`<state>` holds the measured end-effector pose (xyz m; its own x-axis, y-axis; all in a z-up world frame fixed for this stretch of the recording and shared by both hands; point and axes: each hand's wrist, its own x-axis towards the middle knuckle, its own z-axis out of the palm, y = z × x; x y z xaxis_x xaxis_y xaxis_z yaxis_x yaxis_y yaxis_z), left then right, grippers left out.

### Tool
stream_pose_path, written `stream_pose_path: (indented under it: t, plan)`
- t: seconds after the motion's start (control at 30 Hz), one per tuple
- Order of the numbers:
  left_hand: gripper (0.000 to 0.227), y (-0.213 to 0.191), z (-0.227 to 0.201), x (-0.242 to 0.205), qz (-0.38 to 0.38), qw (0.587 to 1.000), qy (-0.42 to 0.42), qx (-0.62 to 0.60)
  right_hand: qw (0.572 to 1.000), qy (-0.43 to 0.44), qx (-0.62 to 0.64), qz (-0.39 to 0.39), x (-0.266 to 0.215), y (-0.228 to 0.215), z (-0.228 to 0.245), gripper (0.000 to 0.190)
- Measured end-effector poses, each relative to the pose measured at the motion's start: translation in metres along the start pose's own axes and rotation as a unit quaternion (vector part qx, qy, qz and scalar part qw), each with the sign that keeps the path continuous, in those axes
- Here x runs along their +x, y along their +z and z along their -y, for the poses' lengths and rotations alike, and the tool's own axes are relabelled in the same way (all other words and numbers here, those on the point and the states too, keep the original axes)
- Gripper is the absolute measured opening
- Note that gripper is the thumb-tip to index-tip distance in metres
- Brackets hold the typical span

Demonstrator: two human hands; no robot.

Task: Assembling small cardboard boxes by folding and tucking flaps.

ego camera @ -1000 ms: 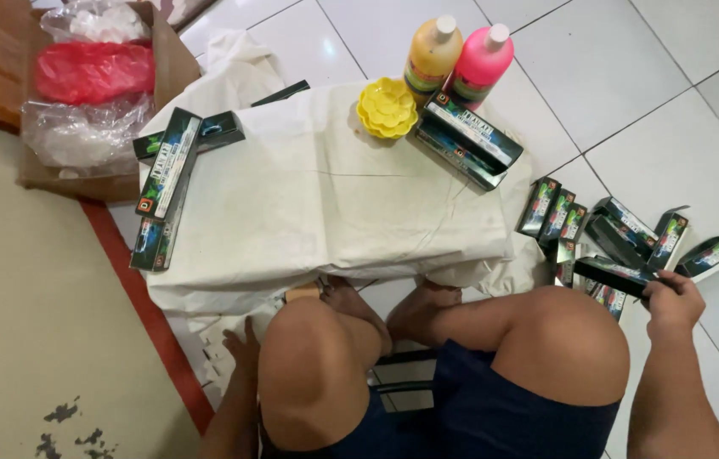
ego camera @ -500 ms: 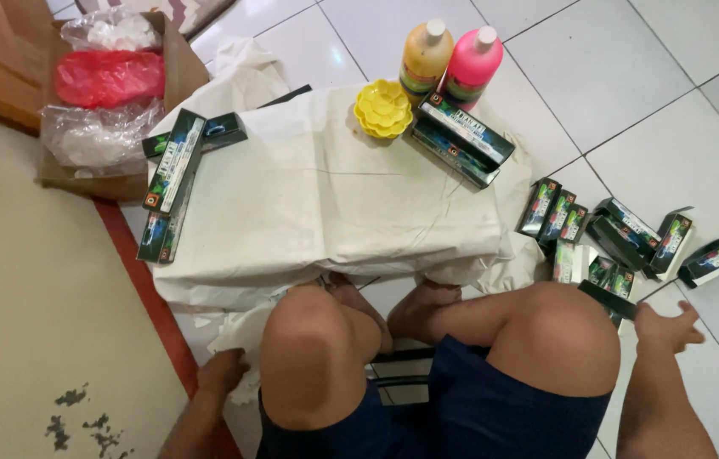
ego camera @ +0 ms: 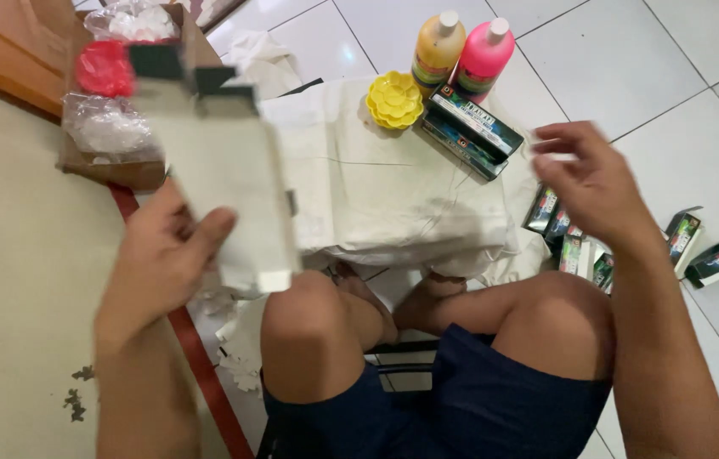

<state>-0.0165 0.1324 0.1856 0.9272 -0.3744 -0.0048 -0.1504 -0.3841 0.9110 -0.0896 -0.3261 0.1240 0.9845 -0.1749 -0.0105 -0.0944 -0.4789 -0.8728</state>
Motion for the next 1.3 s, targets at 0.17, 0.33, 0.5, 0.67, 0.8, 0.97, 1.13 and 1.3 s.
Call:
stream_pose_path:
  t: [0.17,0.33,0.5,0.67,0.8,0.97,1.13,1.3]
  plan:
    - [0.051,0.090,-0.021,0.059,0.061,0.981,0.019,-0.185,0.977,-0.067,0.047,0.198,-0.010,0.060,0.070,0.059]
    - [0.035,0.150,0.019,0.095,0.042,0.972,-0.018,-0.231,0.960,-0.107,0.257,0.025,0.012,0.128,-0.004,0.039]
    - [0.089,0.162,0.058,0.080,0.108,0.984,-0.132,-0.055,0.974,0.026,0.220,-0.056,0.009,0.158,-0.077,0.032]
    - [0.112,0.180,0.093,0.079,0.158,0.964,-0.134,-0.165,0.990,-0.035,0.125,-0.054,0.002,0.164,-0.041,0.028]
    - [0.063,0.219,0.136,0.079,0.112,0.972,-0.089,-0.187,0.993,-0.073,0.083,-0.039,-0.007,0.178,-0.045,0.022]
    - [0.063,0.217,0.133,0.068,0.099,0.963,-0.083,-0.238,0.991,-0.013,0.132,0.006,-0.011,0.182,-0.047,0.031]
    - [0.043,0.209,0.140,0.073,0.050,0.964,-0.039,-0.257,0.983,0.031,0.173,0.049,-0.002,0.199,-0.093,0.011]
    - [0.034,0.205,0.137,0.078,-0.007,0.963,-0.063,-0.260,0.961,0.077,0.266,-0.014,0.010,0.194,-0.098,0.023]
